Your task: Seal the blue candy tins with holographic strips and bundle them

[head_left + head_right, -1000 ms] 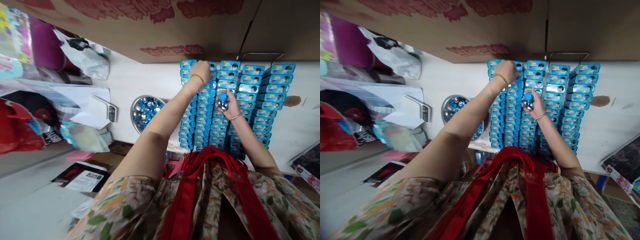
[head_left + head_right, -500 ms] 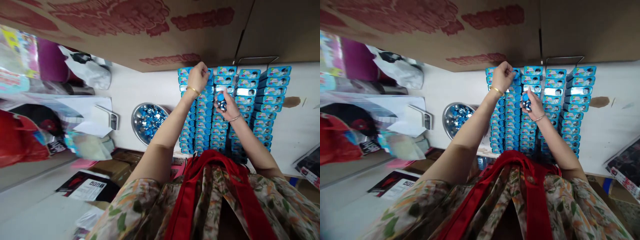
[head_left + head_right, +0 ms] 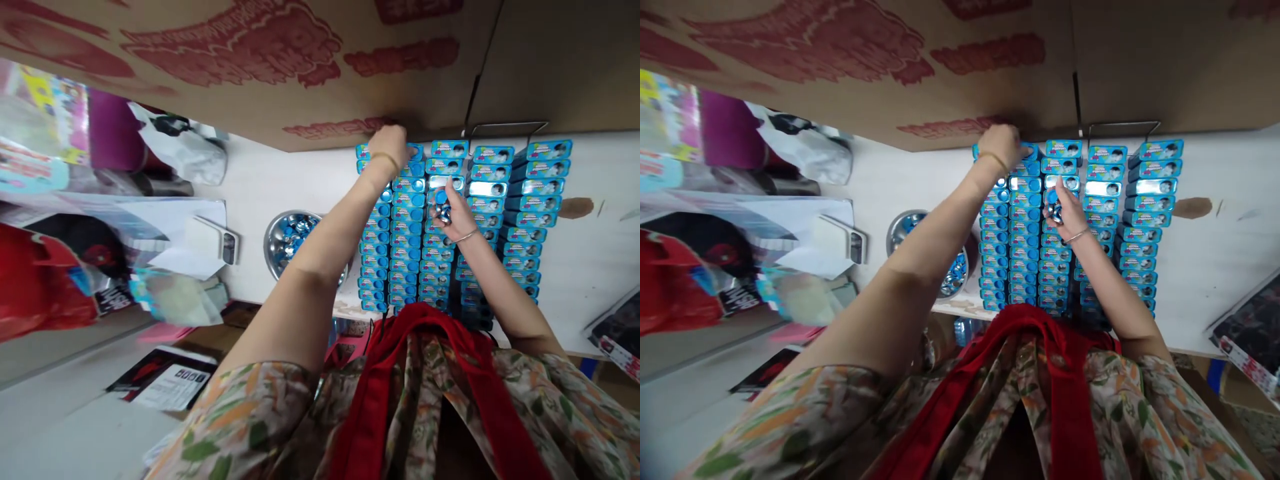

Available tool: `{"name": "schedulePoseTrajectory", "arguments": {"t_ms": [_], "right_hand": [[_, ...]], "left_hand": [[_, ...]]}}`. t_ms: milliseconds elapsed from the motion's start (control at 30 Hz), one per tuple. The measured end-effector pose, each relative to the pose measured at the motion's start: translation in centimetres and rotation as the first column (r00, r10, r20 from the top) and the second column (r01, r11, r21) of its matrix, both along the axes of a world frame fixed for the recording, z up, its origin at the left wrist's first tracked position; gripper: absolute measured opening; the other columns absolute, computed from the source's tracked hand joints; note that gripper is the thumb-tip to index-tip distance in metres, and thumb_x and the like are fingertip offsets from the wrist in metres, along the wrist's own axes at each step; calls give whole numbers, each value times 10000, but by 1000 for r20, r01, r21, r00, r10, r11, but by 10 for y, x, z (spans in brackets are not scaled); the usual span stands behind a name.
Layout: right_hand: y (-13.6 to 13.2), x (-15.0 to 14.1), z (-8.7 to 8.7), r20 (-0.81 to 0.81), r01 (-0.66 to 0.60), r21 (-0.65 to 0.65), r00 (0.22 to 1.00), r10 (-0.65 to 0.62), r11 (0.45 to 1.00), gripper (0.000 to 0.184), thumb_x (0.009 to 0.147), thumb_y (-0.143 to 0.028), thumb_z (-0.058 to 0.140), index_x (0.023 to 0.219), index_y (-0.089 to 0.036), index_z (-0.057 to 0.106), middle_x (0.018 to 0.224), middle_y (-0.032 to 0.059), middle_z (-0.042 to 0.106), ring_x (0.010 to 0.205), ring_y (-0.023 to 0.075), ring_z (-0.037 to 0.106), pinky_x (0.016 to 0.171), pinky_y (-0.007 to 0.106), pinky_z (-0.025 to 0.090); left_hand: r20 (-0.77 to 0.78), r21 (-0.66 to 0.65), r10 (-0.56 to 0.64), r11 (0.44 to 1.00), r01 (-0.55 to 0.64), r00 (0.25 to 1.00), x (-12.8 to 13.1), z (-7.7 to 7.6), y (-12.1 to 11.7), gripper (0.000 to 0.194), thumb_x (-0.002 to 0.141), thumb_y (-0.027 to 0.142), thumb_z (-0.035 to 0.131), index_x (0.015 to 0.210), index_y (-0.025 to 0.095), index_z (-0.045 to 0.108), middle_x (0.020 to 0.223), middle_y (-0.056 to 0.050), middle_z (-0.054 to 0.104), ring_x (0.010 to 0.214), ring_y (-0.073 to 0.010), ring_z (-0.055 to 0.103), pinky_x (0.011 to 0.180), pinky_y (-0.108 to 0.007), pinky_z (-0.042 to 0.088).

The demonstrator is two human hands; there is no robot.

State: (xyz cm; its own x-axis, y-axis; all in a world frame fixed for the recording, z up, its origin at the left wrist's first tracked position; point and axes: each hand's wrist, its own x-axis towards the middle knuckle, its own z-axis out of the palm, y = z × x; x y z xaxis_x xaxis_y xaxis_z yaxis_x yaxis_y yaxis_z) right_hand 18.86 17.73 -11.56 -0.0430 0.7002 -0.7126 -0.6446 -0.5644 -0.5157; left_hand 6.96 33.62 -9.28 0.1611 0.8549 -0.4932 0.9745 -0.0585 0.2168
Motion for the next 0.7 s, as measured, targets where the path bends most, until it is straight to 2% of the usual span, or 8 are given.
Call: {"name": "schedulePoseTrajectory", "arguments": {"t_ms": [67,167,200,233,300,400,533,700], "right_hand": [[-1,2,-1,12,28,1,1000,-28,1000,587,782,-811,665,832,-242,533,671,-46,528,493,70,499,351,203,254],[-4,6,-3,-1,65,3,998,-65,998,539,811,-767,677,836,-248,535,644,-50,525,478,75,496,340,207,245],[-5,7,-3,-14,76,3,997,-76,997,524,828,-754,666,836,-247,537,638,-49,530,475,78,499,336,209,243],[-6,8,-4,-29,89,6,996,-89,996,504,848,-738,648,842,-245,542,640,-45,543,477,84,509,335,211,244],[-10,12,-5,-52,120,31,992,-118,992,447,880,-685,616,883,-240,567,666,-35,581,499,98,541,339,215,261],[-16,21,-7,-49,155,98,987,-151,983,366,870,-581,651,988,-239,592,726,-36,624,550,108,570,366,215,308],[-22,32,-5,-37,139,139,990,-135,980,445,813,-605,747,1029,-255,575,776,-42,631,585,103,577,389,201,310],[-23,36,-1,-23,146,118,989,-145,982,538,749,-696,784,963,-245,583,742,-56,597,550,81,553,371,191,267]], "left_hand": [[213,31,-108,994,104,971,-2,5,-29,224,886,300,708,1081,191,725,1055,-78,721,1057,-240,670,996,-366,511],[529,40,-259,959,282,808,0,5,-70,196,821,227,730,1016,216,710,1060,-64,703,1024,-218,647,951,-346,530],[582,53,-265,956,290,769,2,2,-78,150,816,200,716,965,207,701,1048,-68,696,1016,-219,642,940,-350,532],[601,64,-249,962,265,759,6,-1,-82,95,829,185,690,923,202,688,1032,-68,691,1006,-217,640,933,-351,532],[588,82,-178,984,161,789,16,-7,-79,64,888,177,617,912,205,669,1007,-63,689,986,-208,640,924,-349,526],[501,92,-97,994,59,860,35,-13,-54,169,952,165,528,1024,222,670,1001,-55,701,1014,-210,651,948,-350,504],[308,76,-123,992,104,944,62,-9,-27,222,959,149,517,1074,237,685,1109,-77,718,1174,-266,638,1041,-373,460],[116,-2,-139,990,140,983,82,-1,-20,218,951,188,619,1153,222,693,1245,-88,712,1286,-297,613,1095,-387,457]]}}
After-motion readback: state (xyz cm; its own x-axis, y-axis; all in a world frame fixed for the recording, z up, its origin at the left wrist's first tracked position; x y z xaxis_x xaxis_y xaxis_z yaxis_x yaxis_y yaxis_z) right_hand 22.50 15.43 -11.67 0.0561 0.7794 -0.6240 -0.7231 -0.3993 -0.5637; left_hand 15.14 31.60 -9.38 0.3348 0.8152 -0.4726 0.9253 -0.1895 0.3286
